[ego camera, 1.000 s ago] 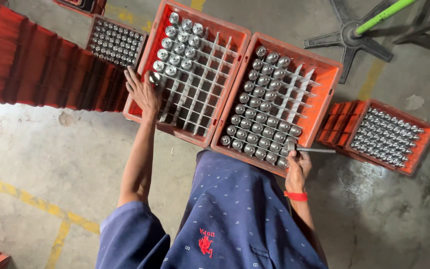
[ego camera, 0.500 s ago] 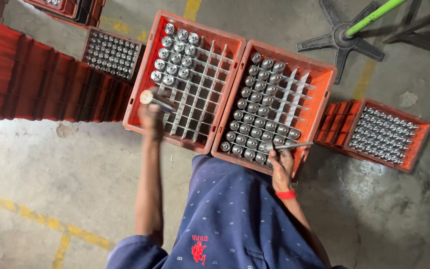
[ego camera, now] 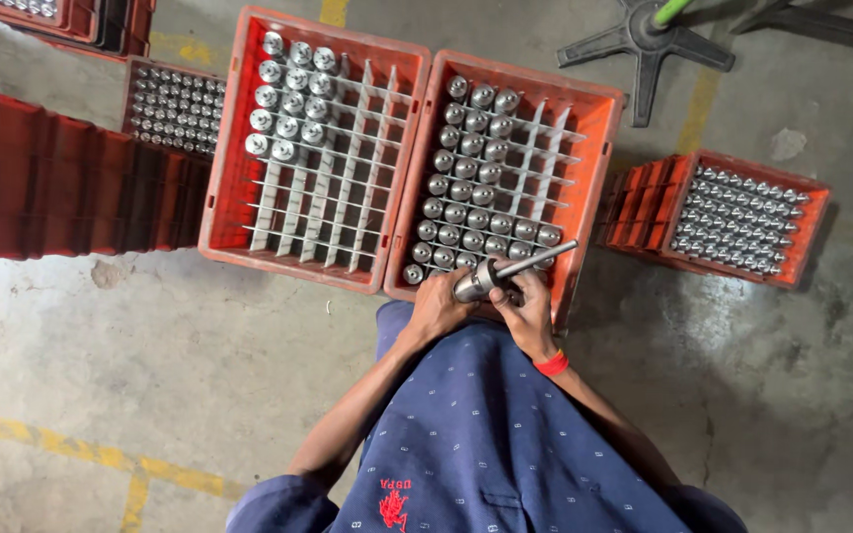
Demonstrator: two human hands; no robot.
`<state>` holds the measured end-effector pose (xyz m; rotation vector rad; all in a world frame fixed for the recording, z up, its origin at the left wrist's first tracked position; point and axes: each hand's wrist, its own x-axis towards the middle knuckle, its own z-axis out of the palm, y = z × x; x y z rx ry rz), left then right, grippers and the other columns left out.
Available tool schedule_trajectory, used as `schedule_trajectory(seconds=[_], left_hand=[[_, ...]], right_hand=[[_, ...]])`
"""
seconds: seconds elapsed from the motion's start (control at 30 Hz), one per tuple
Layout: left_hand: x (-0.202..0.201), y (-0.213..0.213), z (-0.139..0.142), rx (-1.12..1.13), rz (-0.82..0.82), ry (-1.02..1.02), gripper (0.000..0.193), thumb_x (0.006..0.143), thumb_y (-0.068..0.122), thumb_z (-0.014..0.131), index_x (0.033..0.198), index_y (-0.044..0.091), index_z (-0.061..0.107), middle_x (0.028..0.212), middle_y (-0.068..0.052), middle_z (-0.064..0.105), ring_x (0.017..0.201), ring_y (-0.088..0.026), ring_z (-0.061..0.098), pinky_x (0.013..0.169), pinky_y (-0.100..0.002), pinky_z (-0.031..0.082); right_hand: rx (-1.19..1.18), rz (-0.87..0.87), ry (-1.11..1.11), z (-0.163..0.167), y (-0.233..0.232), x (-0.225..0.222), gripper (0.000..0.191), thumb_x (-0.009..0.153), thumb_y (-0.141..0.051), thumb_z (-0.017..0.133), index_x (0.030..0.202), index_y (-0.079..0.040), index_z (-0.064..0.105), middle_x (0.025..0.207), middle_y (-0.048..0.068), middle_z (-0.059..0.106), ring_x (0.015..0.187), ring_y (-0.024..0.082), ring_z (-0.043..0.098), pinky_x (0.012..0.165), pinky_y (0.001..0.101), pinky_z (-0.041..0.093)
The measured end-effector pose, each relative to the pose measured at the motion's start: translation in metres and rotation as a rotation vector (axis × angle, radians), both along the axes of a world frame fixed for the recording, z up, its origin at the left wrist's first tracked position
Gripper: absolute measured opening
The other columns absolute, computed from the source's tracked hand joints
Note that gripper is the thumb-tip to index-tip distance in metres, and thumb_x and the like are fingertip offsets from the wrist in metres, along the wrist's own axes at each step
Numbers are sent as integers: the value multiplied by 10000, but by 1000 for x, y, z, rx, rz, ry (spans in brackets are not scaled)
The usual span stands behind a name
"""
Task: The person uses a metal rod to tap and align small cylindrical metal parts in red plastic crates with grid dividers. They repeatedly move parts between adjacent crates, then lift and stack the crates on a metal table.
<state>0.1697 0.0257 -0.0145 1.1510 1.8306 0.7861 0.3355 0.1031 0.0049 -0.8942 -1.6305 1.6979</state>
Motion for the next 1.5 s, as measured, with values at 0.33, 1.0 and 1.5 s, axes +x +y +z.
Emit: schedule_trajectory(seconds=[0.33, 1.0, 1.5], left_hand=[[5, 26, 2, -85, -222, -200, 522, 763, 455, 826, 1094, 69, 710, 899, -183, 779, 844, -302, 769, 771, -445, 581], [-154, 65, -25, 580, 254, 619, 179, 836, -33, 629, 980, 70, 659, 920, -165, 641, 943, -381, 613, 831, -476, 486], [-289, -5, 12, 439, 452, 594, 469, 819, 303, 904, 1102, -1, 686, 1310, -177, 572, 1241, -299, 566, 1007, -434, 501]], right_hand=[[-263, -126, 50, -65, 24, 56, 446, 953, -194, 745, 1321, 25, 620, 1165, 57, 664, 1023, 120, 588, 904, 281, 460], [-379, -393, 166, -86, 11, 68, 239, 1004, -63, 684, 1230, -23, 618, 1048, -26, 591, 935, 61, 524, 842, 238, 428], [-387, -378, 91, -80, -6, 37, 291, 960, 18, 660, 1248, 0, 628, 1086, -8, 601, 966, 76, 543, 882, 242, 456]])
